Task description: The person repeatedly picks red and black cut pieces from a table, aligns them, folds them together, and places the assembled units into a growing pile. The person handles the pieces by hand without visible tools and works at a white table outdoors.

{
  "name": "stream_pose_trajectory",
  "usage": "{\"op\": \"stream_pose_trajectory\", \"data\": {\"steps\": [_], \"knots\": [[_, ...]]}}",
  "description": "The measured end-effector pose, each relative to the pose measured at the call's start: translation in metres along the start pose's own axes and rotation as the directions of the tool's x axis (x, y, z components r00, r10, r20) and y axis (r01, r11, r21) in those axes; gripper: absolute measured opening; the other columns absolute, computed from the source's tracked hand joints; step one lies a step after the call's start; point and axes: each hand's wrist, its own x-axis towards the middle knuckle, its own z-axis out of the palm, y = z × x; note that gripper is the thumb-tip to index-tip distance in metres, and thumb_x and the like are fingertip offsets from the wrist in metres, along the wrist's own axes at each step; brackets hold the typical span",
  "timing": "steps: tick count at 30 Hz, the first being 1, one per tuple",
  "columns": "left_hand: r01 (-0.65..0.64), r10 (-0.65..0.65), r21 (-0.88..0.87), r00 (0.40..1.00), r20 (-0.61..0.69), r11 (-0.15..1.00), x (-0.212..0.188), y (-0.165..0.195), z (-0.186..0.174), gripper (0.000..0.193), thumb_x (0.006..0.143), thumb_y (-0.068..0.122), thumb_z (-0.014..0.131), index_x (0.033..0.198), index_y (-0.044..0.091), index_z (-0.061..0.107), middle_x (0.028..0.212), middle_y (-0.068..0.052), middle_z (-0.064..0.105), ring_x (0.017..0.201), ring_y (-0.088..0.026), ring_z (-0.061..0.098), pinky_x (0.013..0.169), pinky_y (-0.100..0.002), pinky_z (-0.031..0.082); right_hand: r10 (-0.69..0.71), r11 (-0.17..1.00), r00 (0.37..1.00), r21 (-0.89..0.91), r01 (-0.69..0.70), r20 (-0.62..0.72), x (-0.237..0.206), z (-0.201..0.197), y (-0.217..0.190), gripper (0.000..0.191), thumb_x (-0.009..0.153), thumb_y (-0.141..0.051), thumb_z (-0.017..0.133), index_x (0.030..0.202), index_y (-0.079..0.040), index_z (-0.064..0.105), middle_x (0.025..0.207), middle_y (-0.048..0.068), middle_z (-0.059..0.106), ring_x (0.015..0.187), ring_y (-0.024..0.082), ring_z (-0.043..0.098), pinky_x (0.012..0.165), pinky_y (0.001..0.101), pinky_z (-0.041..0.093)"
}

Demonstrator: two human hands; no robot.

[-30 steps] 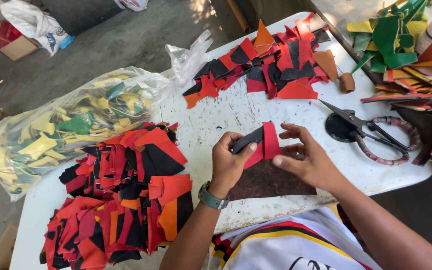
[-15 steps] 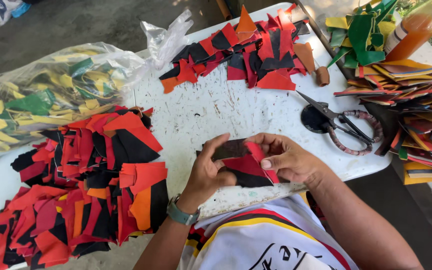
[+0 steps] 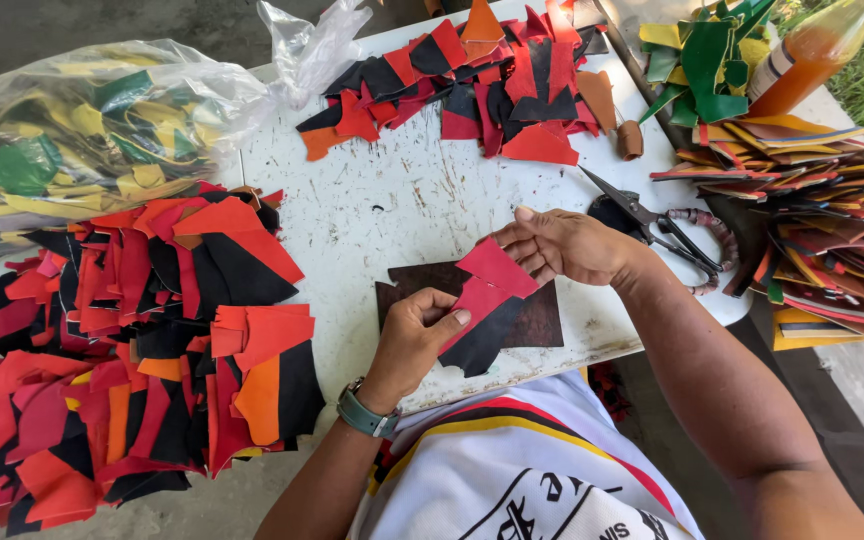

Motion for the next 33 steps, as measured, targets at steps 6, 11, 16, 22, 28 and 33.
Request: {"op": "stream_pose_trajectory", "data": {"steps": [6,11,16,22,28,33], "knots": [[0.270,-0.204,-0.526,0.962,0.180,0.806,-0.016,-0.004,-0.010,0.044,0.101,0.037,0.053,0.118,0.000,0.068,0.096,-0.009,0.074,0.084,-0.011,0.069,0.072,-0.026,0.057,0.042,0.998,0.996,0.035,-0.045,0.075,0.002,0.028,-0.011,0.082,0.102,-0.061,0.030,0.141,0.007,0.055,0.117,0.020,0.074,0.095,0.022,0.075,0.079,0.0360,0.062],[0.185,-0.111,-0.361,0.970,0.216,0.914,-0.025,0.010,-0.028,0.046,0.088,0.018,0.071,0.129,-0.001,0.059,0.110,-0.007,0.069,0.098,-0.013,0.068,0.085,-0.029,0.058,0.030,0.994,0.999,-0.104,-0.027,0.022,0.008,0.040,-0.012,0.058,0.097,-0.045,0.051,0.128,0.002,0.064,0.113,0.016,0.073,0.094,0.019,0.074,0.078,0.0342,0.062],[-0.062,0.018,0.426,0.994,0.107,0.902,-0.005,0.028,-0.071,0.044,0.076,0.010,0.084,0.115,0.002,0.065,0.102,-0.010,0.076,0.097,-0.017,0.072,0.083,-0.031,0.058,-0.037,0.961,0.973,-0.274,-0.027,-0.226,-0.001,0.047,0.018,0.020,0.088,-0.011,0.079,0.100,0.002,0.069,0.092,0.005,0.066,0.080,0.013,0.068,0.069,0.0312,0.063],[-0.085,-0.023,0.636,0.987,0.159,0.767,0.029,0.050,-0.093,0.024,0.079,0.012,0.080,0.100,0.003,0.072,0.093,-0.011,0.079,0.084,-0.015,0.075,0.074,-0.031,0.059,-0.004,0.952,0.933,-0.288,-0.107,-0.361,0.008,0.052,0.033,0.017,0.087,-0.009,0.074,0.102,-0.001,0.070,0.081,0.007,0.073,0.069,0.014,0.068,0.063,0.0279,0.057],[0.235,-0.290,0.261,0.936,0.198,0.936,-0.005,0.028,-0.067,0.020,0.082,0.011,0.078,0.097,0.004,0.066,0.088,-0.010,0.074,0.073,-0.014,0.073,0.063,-0.034,0.064,-0.259,0.768,0.959,-0.628,0.129,-0.119,0.028,0.040,0.009,0.015,0.087,-0.009,0.074,0.101,-0.002,0.073,0.085,0.004,0.073,0.076,0.008,0.065,0.069,0.0261,0.055],[-0.115,0.111,0.574,0.993,0.043,0.811,0.018,0.020,-0.083,0.012,0.082,0.012,0.082,0.086,0.004,0.073,0.082,-0.006,0.079,0.074,-0.010,0.074,0.066,-0.027,0.058,-0.182,0.828,0.905,-0.557,-0.070,-0.384,0.009,0.068,0.040,0.012,0.086,-0.006,0.072,0.097,-0.002,0.069,0.076,0.006,0.069,0.065,0.010,0.062,0.058,0.0283,0.050]]}}
